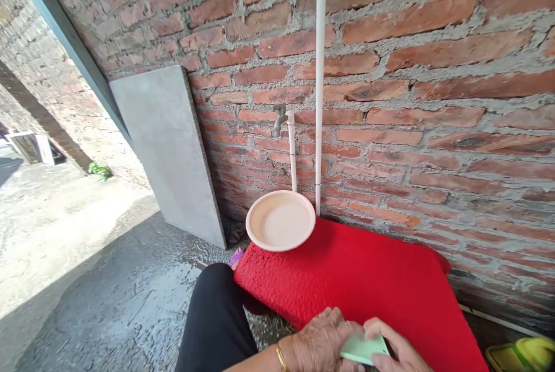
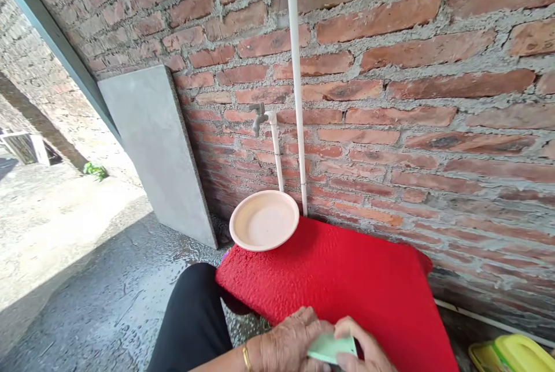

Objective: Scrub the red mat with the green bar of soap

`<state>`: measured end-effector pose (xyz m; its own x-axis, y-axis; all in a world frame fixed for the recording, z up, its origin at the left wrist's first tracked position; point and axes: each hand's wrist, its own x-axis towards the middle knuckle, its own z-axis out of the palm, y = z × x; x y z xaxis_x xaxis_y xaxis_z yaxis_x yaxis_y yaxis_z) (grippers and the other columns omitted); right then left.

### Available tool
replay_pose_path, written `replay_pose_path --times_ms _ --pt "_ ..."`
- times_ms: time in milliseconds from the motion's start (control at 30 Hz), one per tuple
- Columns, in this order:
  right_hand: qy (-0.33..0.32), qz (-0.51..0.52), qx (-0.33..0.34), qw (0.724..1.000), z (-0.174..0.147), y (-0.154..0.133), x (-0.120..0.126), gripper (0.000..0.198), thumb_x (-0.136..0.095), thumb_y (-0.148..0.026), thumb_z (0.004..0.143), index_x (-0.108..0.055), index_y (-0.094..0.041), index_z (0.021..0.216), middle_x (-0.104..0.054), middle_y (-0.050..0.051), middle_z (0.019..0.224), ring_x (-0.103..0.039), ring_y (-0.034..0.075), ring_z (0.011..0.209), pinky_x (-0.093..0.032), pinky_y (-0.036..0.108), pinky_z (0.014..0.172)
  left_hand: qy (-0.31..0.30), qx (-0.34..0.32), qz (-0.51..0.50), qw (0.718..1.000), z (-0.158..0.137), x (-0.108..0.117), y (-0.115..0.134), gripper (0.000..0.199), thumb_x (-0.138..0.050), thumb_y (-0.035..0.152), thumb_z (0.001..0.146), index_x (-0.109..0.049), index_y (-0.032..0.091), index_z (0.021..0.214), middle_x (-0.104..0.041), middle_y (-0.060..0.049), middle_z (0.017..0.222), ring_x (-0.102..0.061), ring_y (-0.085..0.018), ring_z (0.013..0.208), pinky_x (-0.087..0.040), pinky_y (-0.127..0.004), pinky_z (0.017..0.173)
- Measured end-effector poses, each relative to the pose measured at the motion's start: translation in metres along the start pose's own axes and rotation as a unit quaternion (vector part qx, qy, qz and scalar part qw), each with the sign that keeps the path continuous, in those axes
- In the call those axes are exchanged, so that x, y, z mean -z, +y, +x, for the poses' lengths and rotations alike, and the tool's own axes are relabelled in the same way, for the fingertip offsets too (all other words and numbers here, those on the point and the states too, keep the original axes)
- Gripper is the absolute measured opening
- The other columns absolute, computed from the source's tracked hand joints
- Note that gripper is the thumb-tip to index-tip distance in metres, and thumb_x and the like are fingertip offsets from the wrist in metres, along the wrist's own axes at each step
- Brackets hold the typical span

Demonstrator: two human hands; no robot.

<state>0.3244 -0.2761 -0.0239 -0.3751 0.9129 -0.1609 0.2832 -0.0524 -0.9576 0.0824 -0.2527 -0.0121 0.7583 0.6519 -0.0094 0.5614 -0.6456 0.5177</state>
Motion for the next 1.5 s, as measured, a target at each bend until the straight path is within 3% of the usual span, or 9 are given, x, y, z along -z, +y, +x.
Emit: replay_pose_path --times_ms 100,233,333,433,633,833,1100,1333,1500 --pt "0.18 -0.101 -0.01 0.979 0.007 0.015 0.015 0.053 -0.052 -0.071 0.078 -0.068 -0.024 0.095 -0.069 0.007 0.103 -0.064 0.024 0.096 -0.052 0.03 0.084 0.099 0.127 -0.061 0.985 -0.018 0.014 -0.02 0.044 -0.051 0.045 0.093 -0.053 0.032 0.135 -0.061 -0.005 0.113 -0.059 -0.02 0.095 -0.052 -0.033 0.087" --pt "0.393 -0.338 -0.028 0.855 0.006 0.053 0.039 0.063 -0.04 -0.073 0.079 -0.073 -0.022 0.094 -0.068 0.015 0.102 -0.065 0.031 0.086 -0.053 0.043 0.076 0.211 0.29 0.012 0.933 -0.045 0.031 -0.068 0.042 -0.046 0.039 0.096 -0.058 0.025 0.134 -0.062 -0.008 0.104 -0.06 -0.022 0.092 -0.052 -0.036 0.087" --pt "0.409 -0.489 -0.063 0.768 0.004 0.068 0.04 0.062 -0.032 -0.064 0.087 -0.074 -0.021 0.101 -0.067 0.017 0.104 -0.063 0.033 0.077 -0.049 0.046 0.066 0.242 0.332 0.163 0.897 -0.061 0.034 -0.102 0.039 -0.05 0.035 0.095 -0.062 0.023 0.13 -0.063 -0.01 0.101 -0.06 -0.025 0.093 -0.051 -0.042 0.089" --pt "0.392 -0.557 -0.09 0.727 0.004 0.067 0.033 0.054 -0.035 -0.057 0.09 -0.075 -0.022 0.102 -0.067 0.016 0.106 -0.063 0.033 0.08 -0.047 0.044 0.064 0.246 0.331 0.266 0.871 -0.072 0.027 -0.123 0.037 -0.053 0.032 0.093 -0.064 0.021 0.126 -0.065 -0.01 0.099 -0.061 -0.027 0.093 -0.052 -0.043 0.087" --pt "0.378 -0.579 -0.107 0.714 0.007 0.063 0.031 0.043 -0.044 -0.053 0.089 -0.074 -0.025 0.103 -0.067 0.014 0.107 -0.062 0.031 0.083 -0.046 0.04 0.065 0.213 0.355 0.281 0.866 -0.061 0.01 -0.103 0.05 -0.057 0.029 0.088 -0.056 0.023 0.138 -0.065 -0.013 0.117 -0.064 -0.028 0.1 -0.052 -0.043 0.09" --pt "0.374 -0.592 -0.101 0.706 0.006 0.061 0.033 0.04 -0.047 -0.051 0.089 -0.074 -0.025 0.102 -0.067 0.014 0.104 -0.062 0.03 0.079 -0.044 0.039 0.063 0.112 0.309 0.158 0.931 -0.023 -0.018 -0.034 0.063 -0.063 0.045 0.084 -0.049 0.034 0.145 -0.06 -0.013 0.131 -0.066 -0.029 0.099 -0.055 -0.041 0.086" --pt "0.391 -0.597 -0.096 0.694 0.007 0.05 0.025 0.038 -0.048 -0.048 0.091 -0.074 -0.022 0.101 -0.065 0.016 0.104 -0.059 0.03 0.082 -0.041 0.038 0.063 0.172 0.408 0.207 0.873 -0.031 0.024 -0.073 0.048 -0.05 0.035 0.094 -0.055 0.022 0.14 -0.065 -0.013 0.111 -0.068 -0.026 0.093 -0.055 -0.036 0.081" --pt "0.395 -0.607 -0.094 0.683 0.006 0.052 0.025 0.038 -0.048 -0.048 0.092 -0.074 -0.022 0.101 -0.064 0.015 0.104 -0.059 0.029 0.081 -0.04 0.036 0.062 0.14 0.296 0.166 0.93 0.007 -0.023 -0.034 0.061 -0.061 0.045 0.087 -0.049 0.027 0.144 -0.058 -0.016 0.132 -0.066 -0.028 0.101 -0.055 -0.039 0.086" --pt "0.395 -0.603 -0.098 0.686 0.007 0.052 0.023 0.038 -0.047 -0.048 0.093 -0.074 -0.022 0.101 -0.064 0.015 0.104 -0.059 0.029 0.081 -0.04 0.036 0.063 0.166 0.342 0.155 0.912 0.008 0.009 -0.054 0.054 -0.056 0.043 0.091 -0.05 0.027 0.142 -0.062 -0.012 0.117 -0.066 -0.024 0.092 -0.055 -0.034 0.076"
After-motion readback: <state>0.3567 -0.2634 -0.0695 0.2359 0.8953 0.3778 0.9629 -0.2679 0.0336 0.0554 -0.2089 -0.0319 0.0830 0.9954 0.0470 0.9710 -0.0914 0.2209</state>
